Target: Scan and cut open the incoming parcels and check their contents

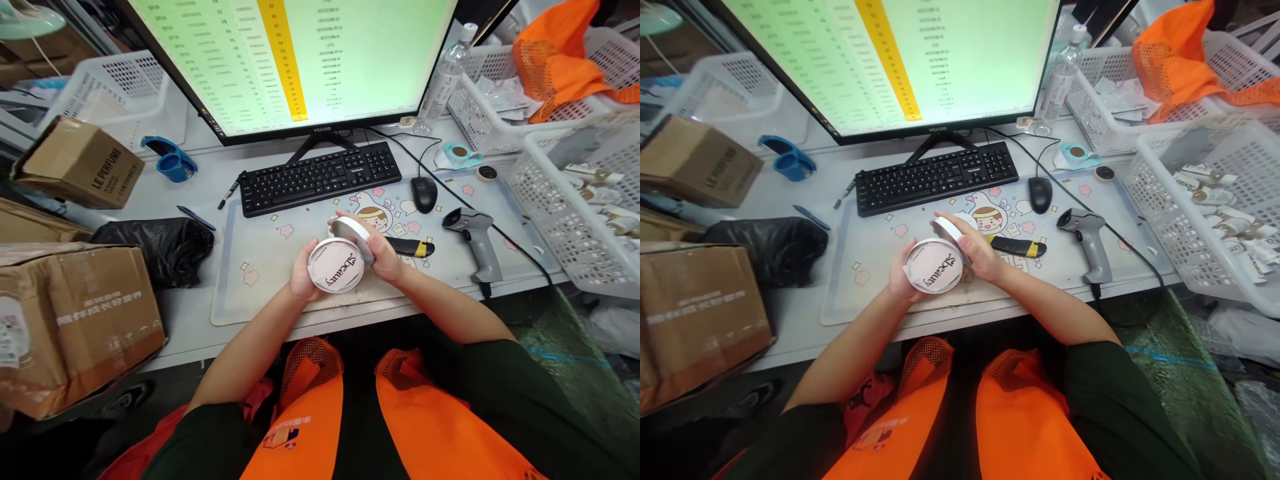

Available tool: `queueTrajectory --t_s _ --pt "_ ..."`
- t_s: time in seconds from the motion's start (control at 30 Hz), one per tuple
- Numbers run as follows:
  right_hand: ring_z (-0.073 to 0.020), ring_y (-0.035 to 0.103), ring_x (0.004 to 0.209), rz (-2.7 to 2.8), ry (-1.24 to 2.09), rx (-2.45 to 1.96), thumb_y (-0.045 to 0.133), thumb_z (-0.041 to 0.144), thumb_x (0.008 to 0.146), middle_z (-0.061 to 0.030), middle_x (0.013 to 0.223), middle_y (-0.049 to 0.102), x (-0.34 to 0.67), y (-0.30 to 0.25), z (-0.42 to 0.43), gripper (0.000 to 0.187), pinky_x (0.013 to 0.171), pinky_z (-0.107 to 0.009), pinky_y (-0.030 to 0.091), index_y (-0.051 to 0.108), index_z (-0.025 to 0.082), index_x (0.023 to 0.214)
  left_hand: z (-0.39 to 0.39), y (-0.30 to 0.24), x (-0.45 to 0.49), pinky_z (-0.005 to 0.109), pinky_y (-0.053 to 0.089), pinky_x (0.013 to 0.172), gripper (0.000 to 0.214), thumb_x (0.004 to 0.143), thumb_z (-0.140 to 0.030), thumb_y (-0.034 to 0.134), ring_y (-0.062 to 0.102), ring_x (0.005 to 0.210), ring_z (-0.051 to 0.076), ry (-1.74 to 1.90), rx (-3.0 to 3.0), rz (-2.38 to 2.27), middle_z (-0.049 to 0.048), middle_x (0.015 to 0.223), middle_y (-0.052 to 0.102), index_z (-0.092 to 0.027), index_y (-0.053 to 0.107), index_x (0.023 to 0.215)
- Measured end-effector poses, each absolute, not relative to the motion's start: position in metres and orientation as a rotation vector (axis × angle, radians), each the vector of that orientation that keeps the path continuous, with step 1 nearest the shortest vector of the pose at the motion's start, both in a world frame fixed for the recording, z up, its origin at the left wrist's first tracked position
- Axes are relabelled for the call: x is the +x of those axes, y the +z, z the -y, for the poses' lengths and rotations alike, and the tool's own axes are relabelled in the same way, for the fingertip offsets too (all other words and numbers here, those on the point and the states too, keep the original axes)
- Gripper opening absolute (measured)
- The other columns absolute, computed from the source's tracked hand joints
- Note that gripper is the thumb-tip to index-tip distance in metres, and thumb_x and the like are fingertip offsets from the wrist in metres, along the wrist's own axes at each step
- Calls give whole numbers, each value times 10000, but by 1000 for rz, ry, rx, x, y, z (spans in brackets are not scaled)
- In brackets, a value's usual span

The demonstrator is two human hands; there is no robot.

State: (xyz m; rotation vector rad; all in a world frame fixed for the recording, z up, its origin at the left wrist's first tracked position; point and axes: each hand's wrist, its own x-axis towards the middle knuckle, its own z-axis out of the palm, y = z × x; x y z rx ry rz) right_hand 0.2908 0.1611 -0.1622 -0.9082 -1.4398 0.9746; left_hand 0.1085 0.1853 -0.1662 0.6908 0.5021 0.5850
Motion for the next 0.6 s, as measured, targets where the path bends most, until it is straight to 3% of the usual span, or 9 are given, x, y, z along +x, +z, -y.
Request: queueTrajectory --t_s 0.13,0.27,0.43,0.53,0.6 --pt "-352 547 1392 1590 487 -1021 480 779 962 -127 1468 604 279 -169 -156 738 1230 -595 409 600 281 1494 -182 -171 119 586 507 1168 653 875 -726 546 621 1367 430 813 723 -637 150 1193 789 -155 748 1117" --pt "-394 499 1416 1841 232 -1072 622 706 879 -150 1488 542 267 -177 -154 730 1247 -632 355 607 276 1469 -181 -166 127 513 510 1185 519 930 -622 520 628 1367 375 973 673 -731 134 1158 785 -158 721 1044" --pt "-407 411 1491 1840 199 -1097 503 669 918 -170 1560 450 248 -178 -144 747 1277 -661 291 511 250 1535 -165 -157 136 466 434 1258 539 962 -642 484 570 1443 327 1106 729 -711 128 1264 750 -170 691 1118" --pt "-381 446 1477 1759 135 -981 451 628 949 -156 1561 447 244 -174 -129 722 1257 -653 336 450 279 1581 -143 -155 135 442 349 1320 562 948 -703 511 532 1482 287 1232 931 -688 81 1391 698 -217 693 1166" --pt "-384 487 1440 1766 113 -912 489 660 922 -145 1522 492 245 -174 -118 713 1239 -653 362 515 305 1540 -128 -154 128 415 321 1336 527 961 -704 522 530 1481 255 1251 980 -699 45 1412 684 -253 700 1167"
